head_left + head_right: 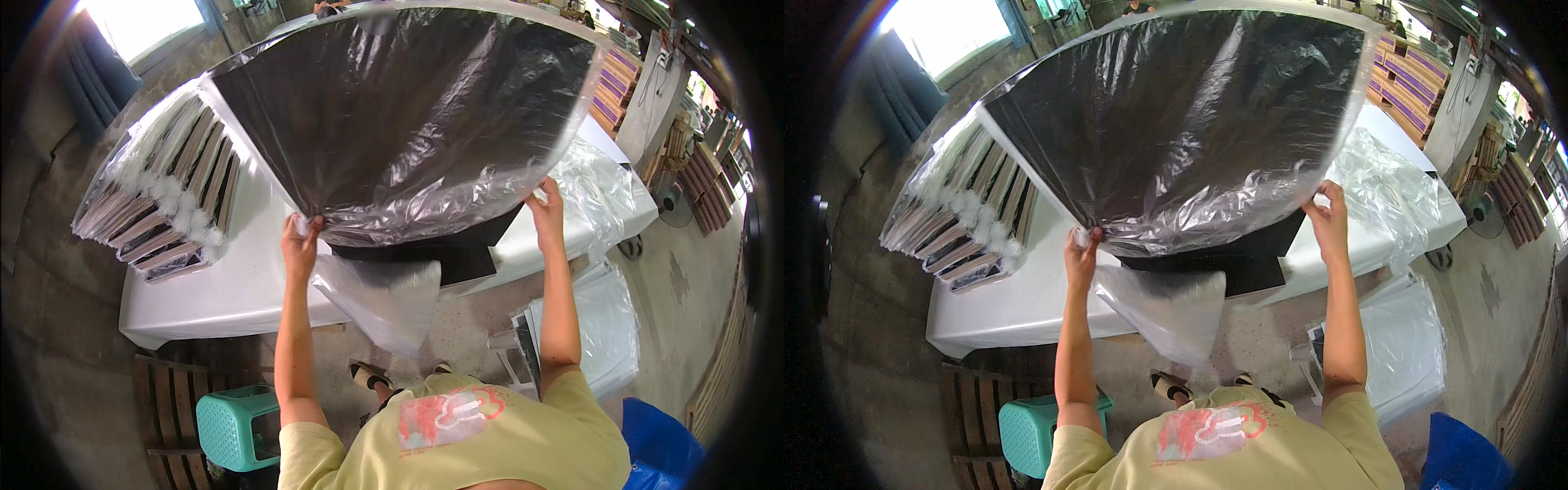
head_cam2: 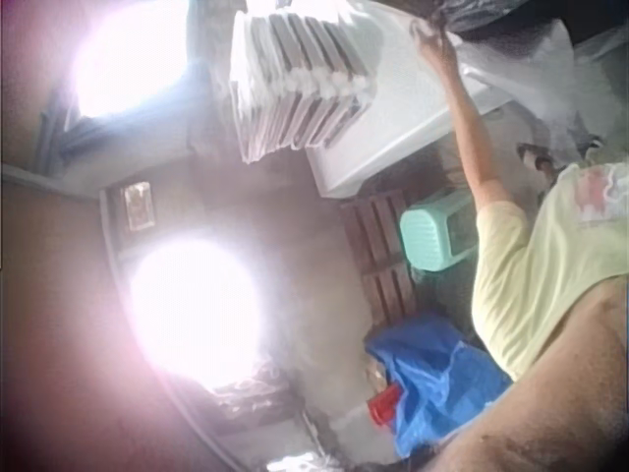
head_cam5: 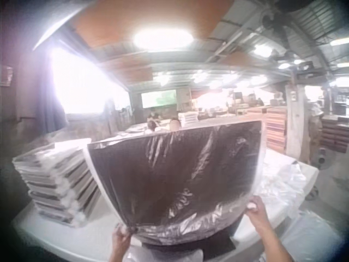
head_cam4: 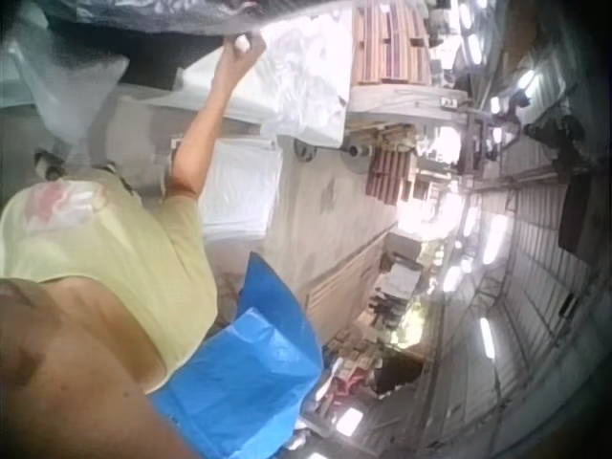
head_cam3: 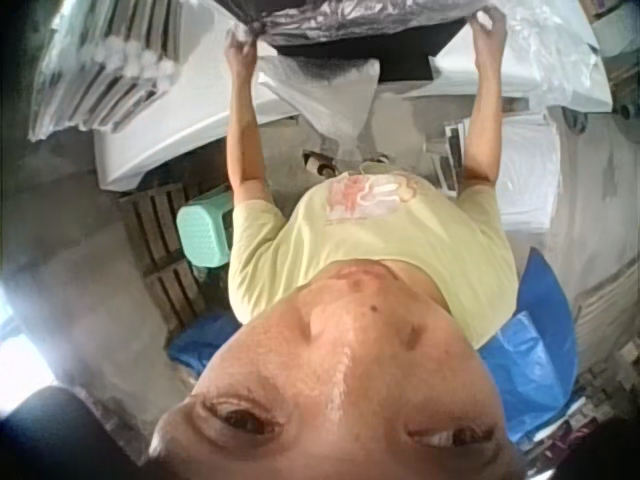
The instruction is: The person wraps individual dark-colored square paper boards in clear plastic sleeves by hand, sliding each board into a sleeve and smoothing the plastic before placing the wrapped boards into a stack.
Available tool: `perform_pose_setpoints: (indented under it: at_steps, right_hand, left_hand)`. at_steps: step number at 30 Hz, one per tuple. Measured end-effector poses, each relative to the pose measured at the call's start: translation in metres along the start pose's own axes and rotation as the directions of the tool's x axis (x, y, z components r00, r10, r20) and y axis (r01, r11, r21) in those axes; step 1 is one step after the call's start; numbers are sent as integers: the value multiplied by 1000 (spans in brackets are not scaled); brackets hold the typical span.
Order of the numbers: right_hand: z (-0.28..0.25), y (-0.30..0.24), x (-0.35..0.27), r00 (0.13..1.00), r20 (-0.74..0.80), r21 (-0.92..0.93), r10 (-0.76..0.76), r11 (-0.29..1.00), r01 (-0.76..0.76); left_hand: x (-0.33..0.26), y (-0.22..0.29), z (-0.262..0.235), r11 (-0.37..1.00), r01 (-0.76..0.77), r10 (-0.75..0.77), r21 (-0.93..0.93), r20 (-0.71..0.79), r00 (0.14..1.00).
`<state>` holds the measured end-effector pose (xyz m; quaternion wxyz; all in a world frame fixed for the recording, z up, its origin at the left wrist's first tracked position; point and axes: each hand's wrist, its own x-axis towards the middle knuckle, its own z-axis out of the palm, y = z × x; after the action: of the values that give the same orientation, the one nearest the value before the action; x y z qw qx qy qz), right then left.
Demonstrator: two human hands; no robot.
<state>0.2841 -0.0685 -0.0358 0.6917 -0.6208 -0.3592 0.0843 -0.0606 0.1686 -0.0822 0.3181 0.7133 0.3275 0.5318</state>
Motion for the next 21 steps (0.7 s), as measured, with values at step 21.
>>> perform_pose_setpoints:
  at_steps: [21]
  right_hand:
    - [18, 87, -86, 904, 348, -682, 249, 729, 61]
  left_hand:
    - [-153, -14, -13, 782, 215, -371, 586, 159, 915]
